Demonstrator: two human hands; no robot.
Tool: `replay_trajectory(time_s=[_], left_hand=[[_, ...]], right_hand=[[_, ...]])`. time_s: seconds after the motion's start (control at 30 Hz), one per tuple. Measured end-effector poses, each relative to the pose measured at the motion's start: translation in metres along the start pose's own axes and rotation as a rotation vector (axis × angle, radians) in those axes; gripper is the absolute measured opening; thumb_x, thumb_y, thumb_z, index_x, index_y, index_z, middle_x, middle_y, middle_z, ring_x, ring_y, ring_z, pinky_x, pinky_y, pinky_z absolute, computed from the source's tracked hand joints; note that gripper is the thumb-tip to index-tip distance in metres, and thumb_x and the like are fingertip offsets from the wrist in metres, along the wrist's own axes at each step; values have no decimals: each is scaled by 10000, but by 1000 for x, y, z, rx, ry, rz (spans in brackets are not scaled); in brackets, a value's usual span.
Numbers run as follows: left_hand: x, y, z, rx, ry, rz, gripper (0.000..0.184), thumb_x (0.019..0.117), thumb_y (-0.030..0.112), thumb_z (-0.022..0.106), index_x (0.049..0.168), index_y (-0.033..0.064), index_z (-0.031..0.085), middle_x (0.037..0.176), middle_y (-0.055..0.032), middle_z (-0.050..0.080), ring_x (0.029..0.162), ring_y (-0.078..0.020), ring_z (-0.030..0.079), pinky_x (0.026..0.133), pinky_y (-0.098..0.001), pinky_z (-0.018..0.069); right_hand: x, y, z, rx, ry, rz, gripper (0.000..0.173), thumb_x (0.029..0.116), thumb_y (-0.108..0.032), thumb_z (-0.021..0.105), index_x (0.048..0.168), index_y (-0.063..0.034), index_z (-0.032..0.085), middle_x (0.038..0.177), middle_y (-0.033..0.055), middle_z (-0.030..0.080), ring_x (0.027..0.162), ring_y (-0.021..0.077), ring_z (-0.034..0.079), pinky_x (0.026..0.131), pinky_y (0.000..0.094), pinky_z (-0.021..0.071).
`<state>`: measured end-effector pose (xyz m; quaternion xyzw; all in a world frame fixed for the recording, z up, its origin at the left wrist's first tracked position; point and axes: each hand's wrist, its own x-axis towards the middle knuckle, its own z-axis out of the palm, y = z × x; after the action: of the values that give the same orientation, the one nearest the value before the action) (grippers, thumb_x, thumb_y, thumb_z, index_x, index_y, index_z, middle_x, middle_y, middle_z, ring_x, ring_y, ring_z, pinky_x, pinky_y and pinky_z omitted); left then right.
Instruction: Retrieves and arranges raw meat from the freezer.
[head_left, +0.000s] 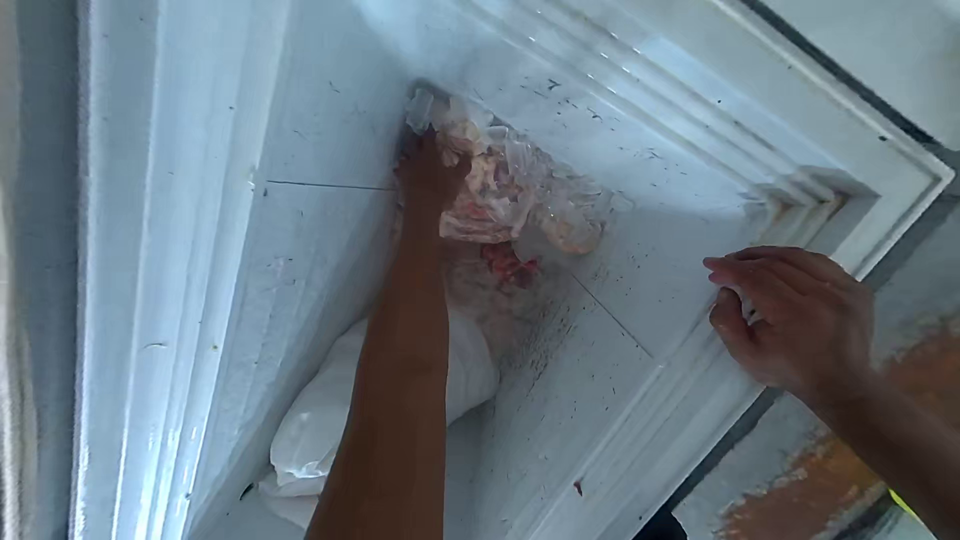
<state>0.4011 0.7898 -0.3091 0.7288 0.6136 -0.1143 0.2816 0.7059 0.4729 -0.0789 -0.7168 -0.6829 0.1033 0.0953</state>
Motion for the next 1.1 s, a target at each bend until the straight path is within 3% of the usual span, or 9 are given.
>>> replay_trajectory(time_s=[0.2,0.27,0.37,0.5,0.63,0.73,0.87,1.0,1.1], left_hand=[[-127,-41,59,-164,197,-79,839,927,537,650,1566,72,369,1561,-275,394,1417,-470,415,1116,-661,381],[-184,-77,107,-280,92,-157,816,983,542,593,1575,44,335,1596,-246,364,1448,-398,412,1161,-585,384],[-220,-101,139,-451,-147,-330,692,996,500,601,1445,-16,497,1489,-262,489,1400,-374,472,1160,-538,400],[-203,-59,74,-231,-299,-437,615,992,444,598,1409,-5,550,1399,-283,560,1293,-438,557,1042,-646,458],[-132,1,13,-234,-80,-130,585,1021,329,581,1480,-18,479,1499,-292,469,1385,-442,474,1130,-608,398],[-42,26,11,-217,24,68,600,989,317,584,1482,-7,474,1490,-255,493,1379,-398,492,1136,-575,405],[35,48,44,-305,-24,-20,949,859,445,763,1610,92,302,1614,-286,302,1457,-460,363,1151,-612,373],[3,65,82,-370,0,60,740,768,279,838,1441,174,547,1489,-235,489,1320,-434,523,1041,-619,476],[-68,70,101,-415,-310,407,628,821,197,824,1399,128,588,1454,-178,550,1341,-347,536,1095,-559,468]], right_hand=[[0,4,3,-4,-2,8,371,980,-266,463,1171,-110,740,1072,89,749,1142,308,674,978,487,526],[-2,5,3,-1,-1,15,370,986,-272,460,1164,-109,741,1075,96,746,1134,310,676,963,492,529],[-2,6,2,-10,1,3,361,991,-268,464,1162,-115,742,1068,93,747,1127,305,679,963,490,529],[0,7,1,-21,-8,-11,367,995,-270,460,1170,-109,740,1078,97,746,1133,310,678,959,489,532],[1,5,1,-20,-8,-4,367,993,-267,458,1165,-103,738,1084,102,744,1121,315,681,931,495,536],[2,4,1,-22,-13,2,362,987,-264,465,1163,-111,743,1078,100,743,1115,313,679,912,492,537],[2,5,2,-27,-10,10,353,974,-256,473,1131,-111,753,1047,87,748,1112,300,680,925,485,535],[-1,5,2,-22,-28,27,359,975,-264,473,1141,-107,750,1045,92,749,1109,307,680,943,486,528],[-1,7,1,-24,-32,38,372,973,-280,475,1159,-110,748,1042,95,746,1110,314,674,951,493,523]])
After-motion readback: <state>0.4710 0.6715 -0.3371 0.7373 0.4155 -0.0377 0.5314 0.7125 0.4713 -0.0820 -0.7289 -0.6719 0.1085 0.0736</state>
